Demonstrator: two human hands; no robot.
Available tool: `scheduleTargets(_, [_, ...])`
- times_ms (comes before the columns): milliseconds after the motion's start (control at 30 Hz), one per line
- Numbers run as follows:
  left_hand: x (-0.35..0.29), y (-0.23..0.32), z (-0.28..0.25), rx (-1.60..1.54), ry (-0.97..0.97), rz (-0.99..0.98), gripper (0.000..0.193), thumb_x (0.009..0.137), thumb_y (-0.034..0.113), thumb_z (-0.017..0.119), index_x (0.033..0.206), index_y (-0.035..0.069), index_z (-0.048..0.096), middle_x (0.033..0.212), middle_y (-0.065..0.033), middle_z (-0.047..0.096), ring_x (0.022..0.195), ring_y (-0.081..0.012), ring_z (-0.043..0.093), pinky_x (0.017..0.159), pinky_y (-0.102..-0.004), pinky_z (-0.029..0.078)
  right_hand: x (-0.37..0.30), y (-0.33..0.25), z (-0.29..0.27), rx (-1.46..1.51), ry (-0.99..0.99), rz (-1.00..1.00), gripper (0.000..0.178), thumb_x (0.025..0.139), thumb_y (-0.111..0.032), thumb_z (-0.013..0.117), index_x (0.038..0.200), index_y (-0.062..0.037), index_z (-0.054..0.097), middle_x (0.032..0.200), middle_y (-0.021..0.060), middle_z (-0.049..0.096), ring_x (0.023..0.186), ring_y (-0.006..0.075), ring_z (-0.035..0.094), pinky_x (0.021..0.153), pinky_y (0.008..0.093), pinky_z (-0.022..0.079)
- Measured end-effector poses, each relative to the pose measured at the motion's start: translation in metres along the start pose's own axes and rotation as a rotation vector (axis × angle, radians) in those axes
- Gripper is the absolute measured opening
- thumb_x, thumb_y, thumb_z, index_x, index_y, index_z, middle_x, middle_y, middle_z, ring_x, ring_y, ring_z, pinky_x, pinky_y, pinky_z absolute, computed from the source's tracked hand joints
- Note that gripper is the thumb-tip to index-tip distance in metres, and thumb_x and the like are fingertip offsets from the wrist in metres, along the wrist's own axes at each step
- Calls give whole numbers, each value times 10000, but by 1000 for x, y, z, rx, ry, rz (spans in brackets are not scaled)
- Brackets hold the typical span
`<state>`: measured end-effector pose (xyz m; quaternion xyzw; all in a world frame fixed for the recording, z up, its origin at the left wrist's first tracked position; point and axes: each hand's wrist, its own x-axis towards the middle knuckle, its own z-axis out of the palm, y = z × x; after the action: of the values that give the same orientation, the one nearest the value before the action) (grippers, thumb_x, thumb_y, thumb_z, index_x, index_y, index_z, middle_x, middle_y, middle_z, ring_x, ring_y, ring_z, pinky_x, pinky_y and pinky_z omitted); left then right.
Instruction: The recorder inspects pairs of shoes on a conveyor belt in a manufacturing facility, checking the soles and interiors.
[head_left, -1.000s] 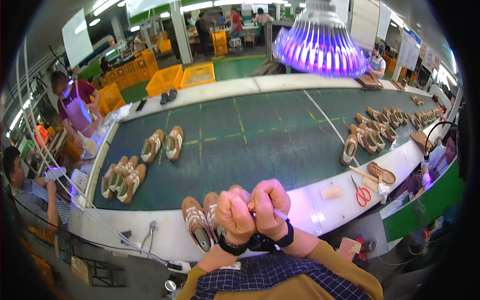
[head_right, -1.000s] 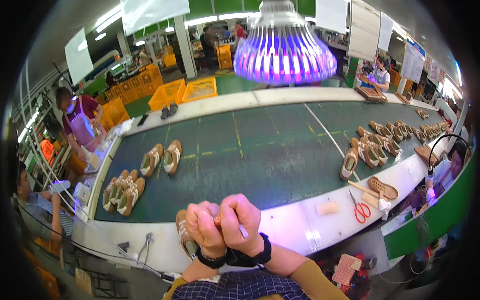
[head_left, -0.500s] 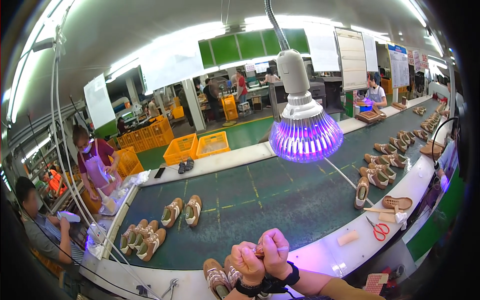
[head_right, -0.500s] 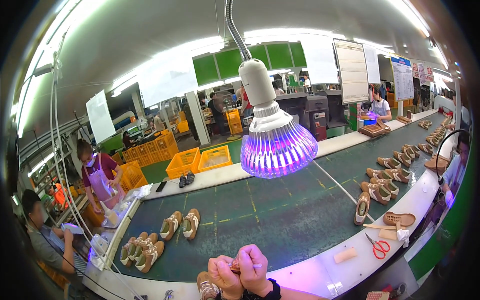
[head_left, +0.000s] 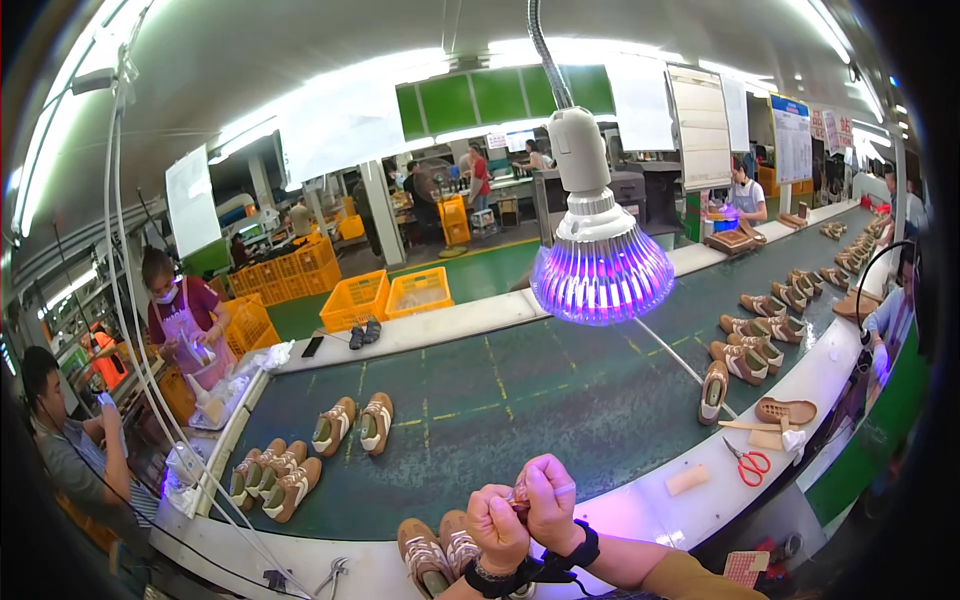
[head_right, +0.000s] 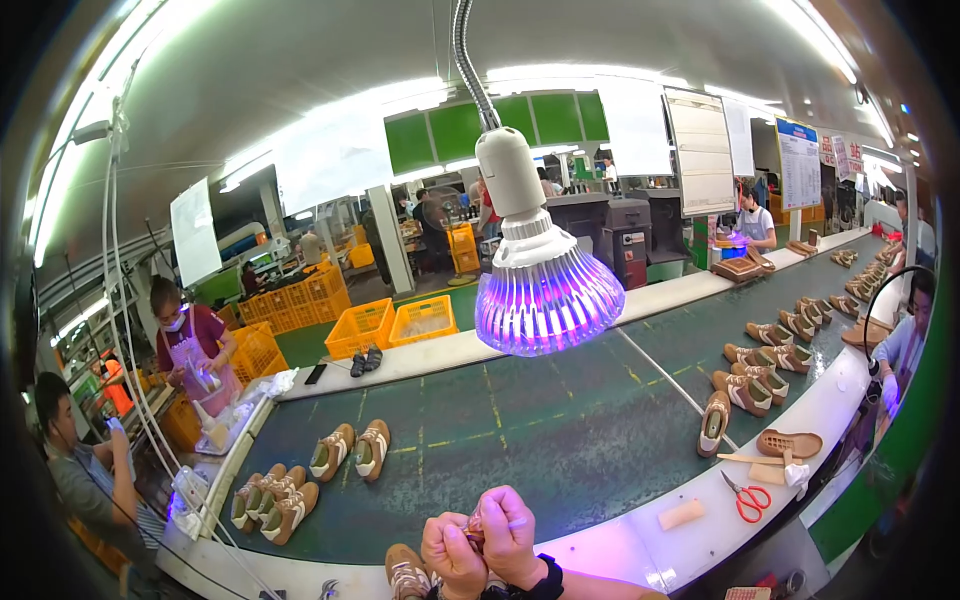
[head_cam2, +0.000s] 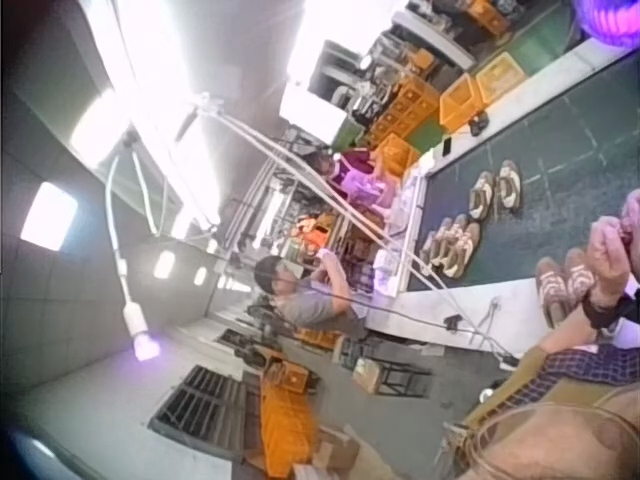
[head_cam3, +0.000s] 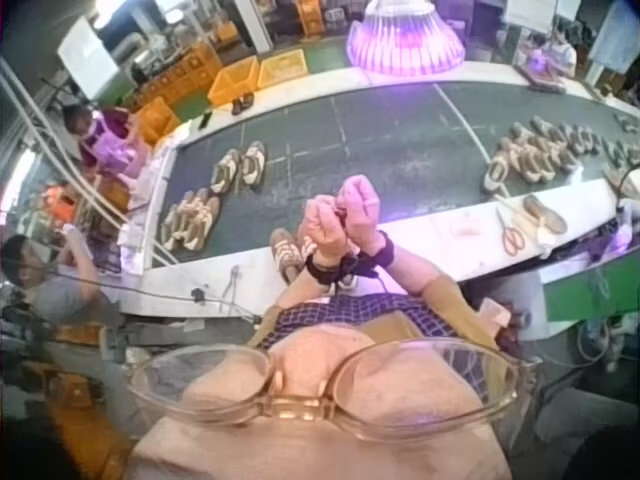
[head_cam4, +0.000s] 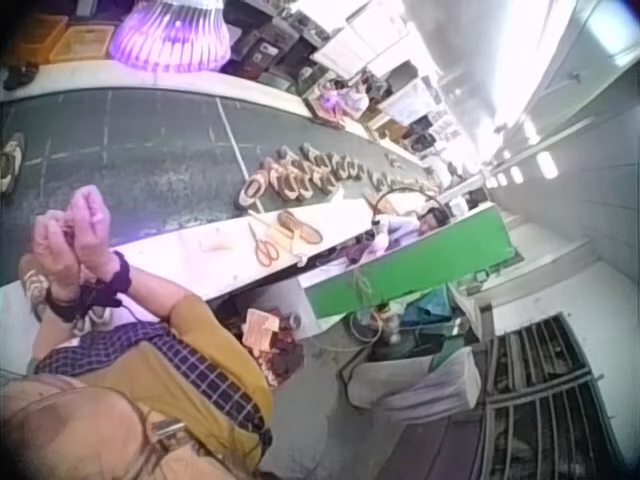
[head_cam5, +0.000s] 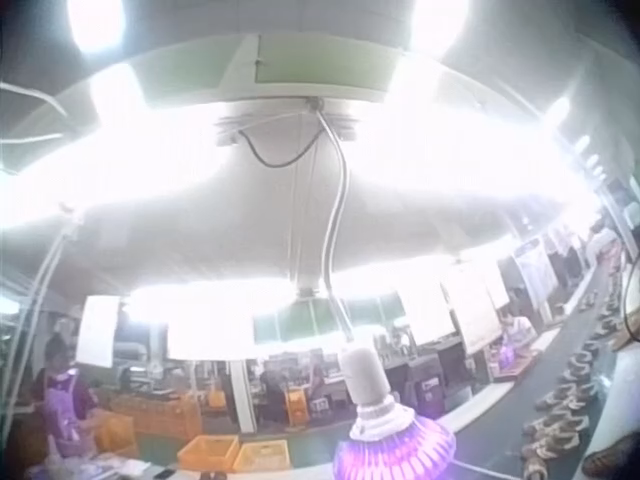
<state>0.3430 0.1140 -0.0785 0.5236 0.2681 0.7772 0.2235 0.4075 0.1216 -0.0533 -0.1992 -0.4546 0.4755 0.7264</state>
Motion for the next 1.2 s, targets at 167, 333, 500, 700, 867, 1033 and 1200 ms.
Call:
scheduleTargets(167, [5, 9, 5, 51, -33, 32, 206, 934, 137, 410, 759, 34, 445, 684, -49, 537, 545, -78, 462, 492, -231, 379, 2, -2, -2, 6, -3, 17, 138, 938, -134, 454, 833, -46, 472, 670, 6, 504, 561, 44, 455, 512, 191, 395])
scheduleTargets(333, [1, 6, 4, 26, 18, -5, 207, 935, 136, 403, 759, 34, 443, 683, -43, 532, 536, -72, 451, 486, -222, 375, 2, 0, 1, 22, 3, 16, 138, 939, -133, 449, 834, -47, 471, 661, 4, 500, 552, 43, 445, 496, 189, 382])
scheduleTargets(500, [0, 13, 10, -132, 56, -149, 192, 940, 132, 396, 774, 42, 433, 686, -36, 531, 551, -59, 452, 491, -202, 380, 2, -2, 0, 12, 12, 26, 133, 941, -135, 445, 837, -56, 470, 657, -3, 492, 540, 37, 421, 483, 188, 361])
scheduleTargets(700, [10, 5, 4, -130, -93, -216, 163, 916, 90, 436, 778, 17, 484, 692, -38, 552, 596, -58, 498, 518, -200, 415, 10, -6, -14, 13, 4, 151, 147, 942, -152, 456, 831, -58, 474, 664, -9, 493, 566, 36, 441, 505, 188, 373])
scheduleTargets(867, [19, 0, -12, -48, -294, -338, 93, 887, 47, 474, 829, -1, 528, 711, -45, 592, 597, -69, 555, 532, -207, 453, 19, -13, -26, -88, -65, 107, 152, 943, -142, 457, 833, -40, 483, 682, -5, 507, 602, 39, 470, 546, 192, 404])
scheduleTargets(1033, [34, 25, 1, 8, -349, -326, 110, 865, -16, 442, 954, -39, 502, 746, -95, 614, 565, -102, 587, 509, -223, 479, 25, -21, -25, -179, -124, 34, 147, 938, -127, 466, 843, -18, 494, 697, 5, 532, 632, 45, 504, 584, 201, 437])
scheduleTargets(1200, [43, 21, 3, 263, -400, -40, 218, 856, -18, 440, 1065, -56, 488, 745, -67, 596, 597, -80, 575, 533, -213, 475, 41, -27, -13, -327, -153, -71, 153, 934, -118, 454, 817, -25, 489, 687, 1, 515, 620, 54, 494, 556, 212, 419])
